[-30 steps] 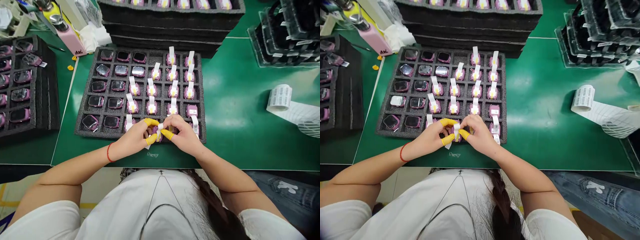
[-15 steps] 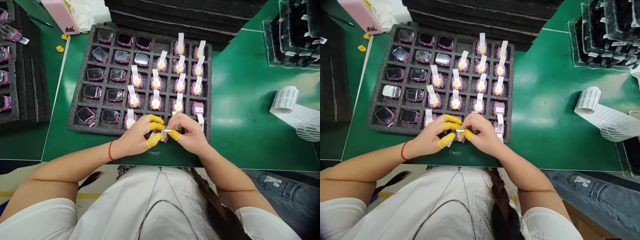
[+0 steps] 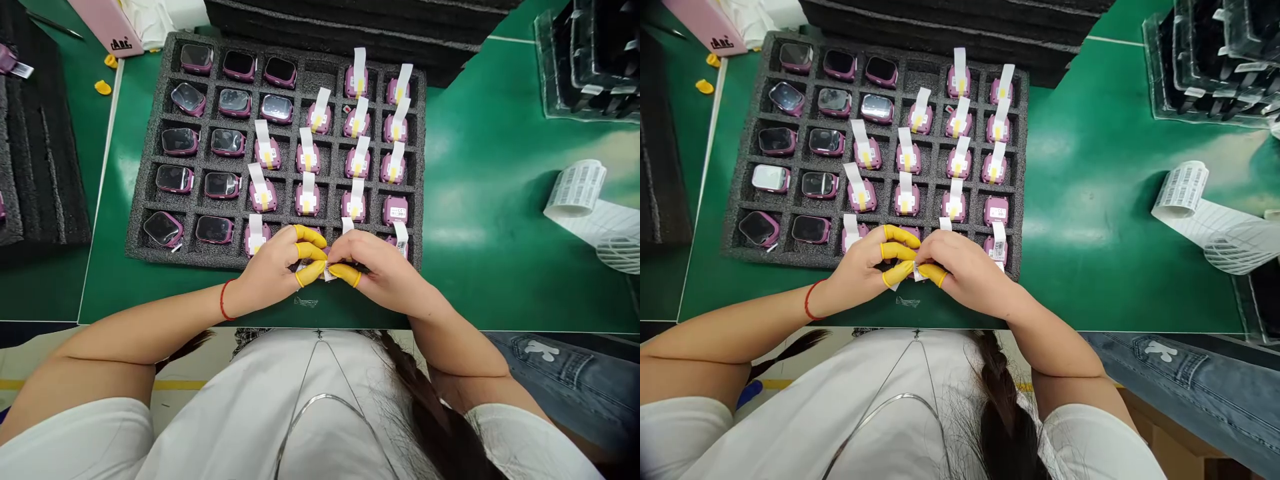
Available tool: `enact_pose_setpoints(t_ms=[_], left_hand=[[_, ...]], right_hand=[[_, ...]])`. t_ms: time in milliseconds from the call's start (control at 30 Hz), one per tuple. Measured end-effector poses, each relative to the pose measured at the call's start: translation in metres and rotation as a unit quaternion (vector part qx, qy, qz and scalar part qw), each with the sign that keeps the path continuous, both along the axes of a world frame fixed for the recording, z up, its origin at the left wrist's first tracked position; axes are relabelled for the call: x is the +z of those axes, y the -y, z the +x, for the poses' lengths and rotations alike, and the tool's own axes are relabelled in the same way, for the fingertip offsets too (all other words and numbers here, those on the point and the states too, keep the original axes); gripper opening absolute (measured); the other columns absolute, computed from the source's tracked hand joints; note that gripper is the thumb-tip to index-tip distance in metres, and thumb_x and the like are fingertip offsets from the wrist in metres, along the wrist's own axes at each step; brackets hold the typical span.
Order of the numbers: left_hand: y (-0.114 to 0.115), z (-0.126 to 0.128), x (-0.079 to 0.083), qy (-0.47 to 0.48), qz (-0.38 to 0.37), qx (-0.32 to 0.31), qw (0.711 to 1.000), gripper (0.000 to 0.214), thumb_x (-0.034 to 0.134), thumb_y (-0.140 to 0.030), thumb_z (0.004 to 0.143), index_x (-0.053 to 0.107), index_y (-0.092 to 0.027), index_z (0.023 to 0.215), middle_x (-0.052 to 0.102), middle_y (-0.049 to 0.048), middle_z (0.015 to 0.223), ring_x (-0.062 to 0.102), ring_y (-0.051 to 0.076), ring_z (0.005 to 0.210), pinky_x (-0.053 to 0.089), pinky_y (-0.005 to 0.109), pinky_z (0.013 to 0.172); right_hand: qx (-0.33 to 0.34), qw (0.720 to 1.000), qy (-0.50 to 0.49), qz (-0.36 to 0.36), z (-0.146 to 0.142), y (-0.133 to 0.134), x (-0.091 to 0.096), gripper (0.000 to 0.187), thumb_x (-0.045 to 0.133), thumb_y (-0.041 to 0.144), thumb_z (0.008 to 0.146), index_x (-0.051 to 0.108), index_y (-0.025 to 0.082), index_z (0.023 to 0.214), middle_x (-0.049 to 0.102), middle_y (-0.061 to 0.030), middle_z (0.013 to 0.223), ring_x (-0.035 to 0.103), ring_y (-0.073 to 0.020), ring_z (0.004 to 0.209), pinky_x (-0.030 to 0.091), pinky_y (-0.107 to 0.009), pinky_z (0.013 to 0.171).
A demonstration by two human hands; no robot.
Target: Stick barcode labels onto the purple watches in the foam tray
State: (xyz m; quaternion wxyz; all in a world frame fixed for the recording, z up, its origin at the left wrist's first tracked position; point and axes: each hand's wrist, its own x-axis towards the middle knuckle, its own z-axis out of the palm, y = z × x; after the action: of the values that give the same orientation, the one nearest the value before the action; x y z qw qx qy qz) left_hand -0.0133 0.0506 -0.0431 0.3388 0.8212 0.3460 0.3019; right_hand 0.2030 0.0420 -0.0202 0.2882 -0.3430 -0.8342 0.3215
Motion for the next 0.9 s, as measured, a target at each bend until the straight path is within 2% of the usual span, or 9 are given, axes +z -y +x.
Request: enact_pose_setpoints(t_ms=[133,300,400,467,567,667,733,800,900], left_hand=[[-0.001,0.001,0.0,-0.008,-0.01,-0.009,1.0,0.009,0.06,-0.019,0.09,0.069,-0.02,0.093,0.066,0.0043,0.105,0.061,0.015,0.098,0.051,0.03,0.086],[-0.001,0.002,0.002,0.004,-0.053,-0.005,0.999,0.011,0.059,-0.02,0.091,0.069,-0.02,0.086,0.066,0.0046,0.104,0.063,0.016,0.098,0.052,0.032,0.086],[-0.001,0.002,0.003,0.005,-0.065,-0.002,0.998,0.011,0.059,-0.02,0.09,0.069,-0.019,0.085,0.066,0.0051,0.105,0.063,0.016,0.099,0.052,0.033,0.087],[-0.001,0.002,0.003,0.007,-0.062,-0.003,0.998,0.01,0.059,-0.02,0.09,0.068,-0.019,0.086,0.066,0.0054,0.105,0.063,0.016,0.1,0.052,0.033,0.088],[-0.001,0.002,0.003,0.004,-0.051,-0.002,0.999,0.011,0.058,-0.019,0.091,0.068,-0.019,0.09,0.066,0.0058,0.107,0.063,0.016,0.1,0.052,0.033,0.089],[0.0,-0.001,0.003,0.001,-0.033,-0.003,0.999,0.012,0.058,-0.02,0.091,0.07,-0.02,0.092,0.065,0.0068,0.11,0.062,0.016,0.102,0.052,0.033,0.09],[0.0,-0.003,0.003,0.006,-0.008,-0.017,1.0,0.014,0.058,-0.022,0.091,0.071,-0.021,0.091,0.065,0.0077,0.113,0.06,0.018,0.104,0.051,0.035,0.092],[0.0,-0.005,0.003,0.005,0.014,-0.039,0.999,0.018,0.056,-0.025,0.092,0.073,-0.022,0.087,0.064,0.0081,0.118,0.058,0.02,0.106,0.048,0.039,0.092],[-0.001,-0.007,0.003,-0.013,0.018,-0.053,0.998,0.02,0.06,-0.028,0.091,0.071,-0.022,0.076,0.064,0.0065,0.118,0.056,0.022,0.111,0.045,0.041,0.095]], right_hand=[[-0.01,0.994,0.055,0.091,-0.004,0.003,-0.004,0.01,0.057,0.015,0.092,0.059,0.018,0.101,0.07,-0.0062,0.09,0.062,-0.0172,0.081,0.05,-0.031,0.069],[-0.028,0.964,0.131,0.227,-0.003,0.006,-0.002,0.012,0.053,0.012,0.092,0.062,0.018,0.098,0.072,-0.0058,0.089,0.059,-0.0181,0.081,0.043,-0.034,0.071],[-0.019,0.956,0.134,0.261,-0.004,0.006,-0.001,0.013,0.053,0.012,0.092,0.063,0.02,0.093,0.073,-0.0051,0.092,0.058,-0.0174,0.082,0.043,-0.035,0.075],[-0.012,0.958,0.131,0.256,-0.003,0.006,0.001,0.016,0.052,0.013,0.092,0.063,0.024,0.089,0.073,-0.0029,0.093,0.059,-0.0168,0.081,0.043,-0.037,0.078],[-0.028,0.976,0.102,0.188,0.001,0.006,0.008,0.013,0.057,0.018,0.091,0.063,0.028,0.084,0.073,-0.0004,0.094,0.061,-0.0174,0.084,0.043,-0.04,0.083],[-0.12,0.991,0.026,0.048,0.01,0.004,0.014,0.007,0.067,0.024,0.086,0.065,0.026,0.08,0.069,-0.0031,0.092,0.061,-0.0194,0.089,0.045,-0.041,0.082],[-0.182,0.98,-0.033,-0.078,0.015,-0.001,0.015,0.01,0.071,0.027,0.082,0.065,0.024,0.075,0.066,-0.0044,0.09,0.061,-0.0195,0.089,0.047,-0.039,0.08],[-0.21,0.954,-0.086,-0.197,0.018,-0.006,0.012,0.016,0.074,0.029,0.079,0.064,0.021,0.069,0.064,-0.0042,0.089,0.06,-0.0184,0.086,0.049,-0.037,0.078],[-0.221,0.918,-0.141,-0.298,0.018,-0.012,0.007,0.019,0.078,0.031,0.073,0.065,0.02,0.064,0.062,-0.0031,0.086,0.06,-0.0165,0.083,0.049,-0.034,0.075]])
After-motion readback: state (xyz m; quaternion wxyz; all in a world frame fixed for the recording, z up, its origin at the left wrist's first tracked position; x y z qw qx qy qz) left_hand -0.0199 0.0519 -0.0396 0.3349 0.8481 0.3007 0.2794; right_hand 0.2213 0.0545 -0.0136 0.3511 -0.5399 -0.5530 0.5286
